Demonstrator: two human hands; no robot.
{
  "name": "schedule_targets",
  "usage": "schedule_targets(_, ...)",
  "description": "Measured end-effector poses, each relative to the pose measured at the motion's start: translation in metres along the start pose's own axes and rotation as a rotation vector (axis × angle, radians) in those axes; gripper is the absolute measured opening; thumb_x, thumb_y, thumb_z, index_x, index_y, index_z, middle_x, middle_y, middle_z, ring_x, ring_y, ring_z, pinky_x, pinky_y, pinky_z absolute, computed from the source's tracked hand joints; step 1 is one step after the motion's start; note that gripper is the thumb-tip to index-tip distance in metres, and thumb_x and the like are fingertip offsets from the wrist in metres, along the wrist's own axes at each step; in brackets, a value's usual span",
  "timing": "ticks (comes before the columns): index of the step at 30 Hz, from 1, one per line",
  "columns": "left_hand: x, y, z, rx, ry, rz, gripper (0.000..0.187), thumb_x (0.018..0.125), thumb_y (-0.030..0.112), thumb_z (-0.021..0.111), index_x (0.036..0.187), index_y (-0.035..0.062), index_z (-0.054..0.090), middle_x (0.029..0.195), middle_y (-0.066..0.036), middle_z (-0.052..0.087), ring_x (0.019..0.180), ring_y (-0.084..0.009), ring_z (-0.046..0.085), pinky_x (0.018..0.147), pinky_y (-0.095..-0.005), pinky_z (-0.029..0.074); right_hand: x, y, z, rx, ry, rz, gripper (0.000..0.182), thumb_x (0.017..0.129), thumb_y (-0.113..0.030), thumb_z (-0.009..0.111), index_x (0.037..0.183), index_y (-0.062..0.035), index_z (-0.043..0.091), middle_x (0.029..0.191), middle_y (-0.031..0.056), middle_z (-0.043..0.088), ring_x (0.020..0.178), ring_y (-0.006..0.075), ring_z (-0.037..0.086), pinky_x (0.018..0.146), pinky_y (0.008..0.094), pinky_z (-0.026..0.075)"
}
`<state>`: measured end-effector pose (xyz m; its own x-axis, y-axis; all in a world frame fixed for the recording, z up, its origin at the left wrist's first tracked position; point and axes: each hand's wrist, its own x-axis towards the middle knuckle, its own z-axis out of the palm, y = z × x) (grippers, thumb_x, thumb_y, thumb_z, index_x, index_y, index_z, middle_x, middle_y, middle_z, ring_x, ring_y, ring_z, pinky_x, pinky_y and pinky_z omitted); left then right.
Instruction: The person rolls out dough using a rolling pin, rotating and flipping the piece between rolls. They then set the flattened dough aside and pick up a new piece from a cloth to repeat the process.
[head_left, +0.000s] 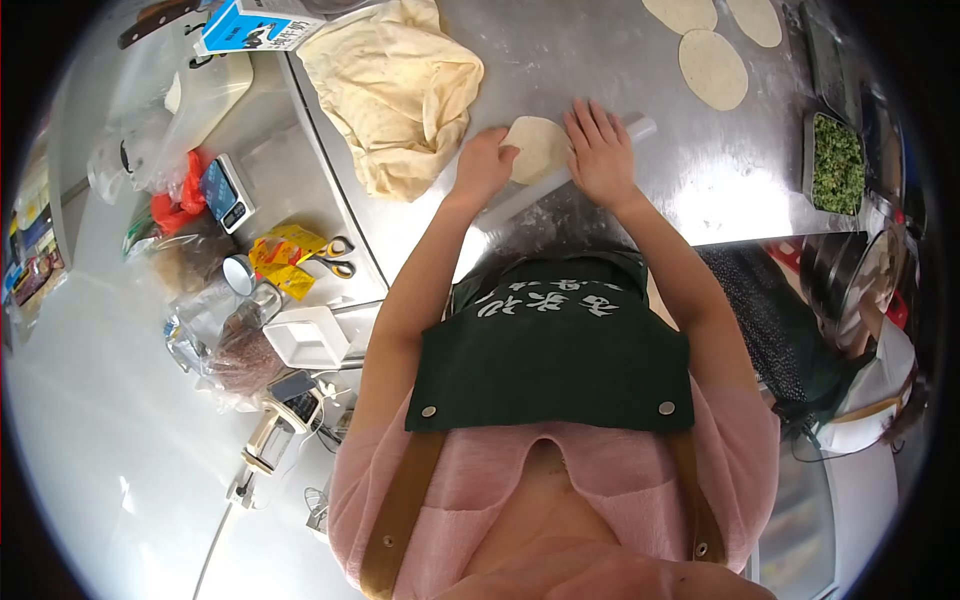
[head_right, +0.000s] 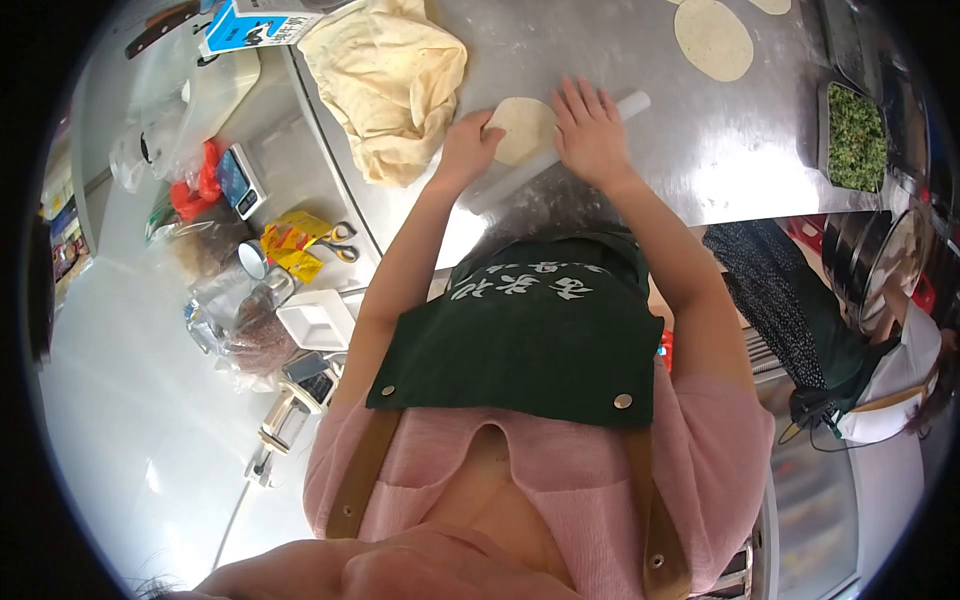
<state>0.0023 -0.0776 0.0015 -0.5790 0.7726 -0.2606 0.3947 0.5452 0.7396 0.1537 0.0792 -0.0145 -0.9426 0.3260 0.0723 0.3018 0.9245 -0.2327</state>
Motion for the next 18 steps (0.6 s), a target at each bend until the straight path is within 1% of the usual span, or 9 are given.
schedule_targets(4, 0.006, 0.004, 0.002, -0.164, 0.023, -0.028, 0.025, 0.079, 0.012, 0.066, 0.099, -0.0024, 0.066, 0.094, -0.024, 0.066, 0.087, -0.0403, 0.062, 0.076, -0.0431, 0.049, 0.03, -0.012, 0.002, -0.01, 0.019, 0.059, 0.054, 0.086, -0.026, 0.054, 0.136, -0.006, 0.046, 0.148, 0.0147, 0.038, 0.135, 0.0321, 0.037, 0.109, 0.0523, 0.029)
schedule_targets(7, 0.009, 0.013, -0.004, -0.182, -0.043, -0.121, 0.026, 0.079, 0.015, 0.066, 0.1, -0.0008, 0.067, 0.094, -0.024, 0.066, 0.086, -0.0401, 0.063, 0.076, -0.0432, 0.049, 0.0, -0.008, -0.001, -0.043, -0.034, 0.029, 0.055, 0.087, -0.029, 0.054, 0.137, -0.006, 0.045, 0.147, 0.0156, 0.038, 0.135, 0.0332, 0.037, 0.109, 0.0529, 0.028)
schedule_targets(10, 0.017, 0.008, -0.002, -0.076, -0.119, -0.118, 0.025, 0.08, 0.018, 0.066, 0.097, -0.0006, 0.066, 0.092, -0.023, 0.066, 0.085, -0.0392, 0.063, 0.075, -0.0433, 0.049, 0.018, -0.01, 0.008, -0.012, -0.006, 0.06, 0.058, 0.088, -0.032, 0.054, 0.139, -0.0051, 0.043, 0.147, 0.0165, 0.037, 0.136, 0.0334, 0.035, 0.109, 0.0526, 0.028)
schedule_targets(13, 0.025, 0.014, -0.007, 0.105, -0.205, -0.032, 0.024, 0.08, 0.021, 0.066, 0.091, 0.0004, 0.065, 0.091, -0.021, 0.067, 0.086, -0.0376, 0.063, 0.075, -0.0438, 0.049, 0.042, -0.018, 0.004, -0.018, 0.038, 0.083, 0.059, 0.09, -0.035, 0.052, 0.139, -0.0047, 0.042, 0.149, 0.0168, 0.035, 0.137, 0.033, 0.033, 0.11, 0.0529, 0.026)
schedule_targets(16, 0.024, 0.025, -0.009, 0.302, -0.233, 0.019, 0.021, 0.08, 0.019, 0.066, 0.09, 0.001, 0.063, 0.094, -0.019, 0.066, 0.09, -0.0367, 0.062, 0.077, -0.0446, 0.049, 0.005, -0.006, 0.006, 0.055, -0.012, 0.019, 0.067, 0.087, -0.039, 0.059, 0.141, -0.005, 0.039, 0.15, 0.0162, 0.033, 0.138, 0.0323, 0.031, 0.113, 0.0527, 0.022)
schedule_targets(18, 0.016, 0.032, -0.008, 0.391, -0.223, 0.067, 0.019, 0.08, 0.017, 0.065, 0.092, 0.0018, 0.063, 0.097, -0.018, 0.065, 0.093, -0.0362, 0.061, 0.077, -0.045, 0.049, -0.027, 0.002, -0.005, 0.134, -0.044, -0.035, 0.062, 0.083, -0.033, 0.064, 0.136, -0.0061, 0.045, 0.147, 0.0157, 0.037, 0.138, 0.0317, 0.032, 0.113, 0.0514, 0.023)
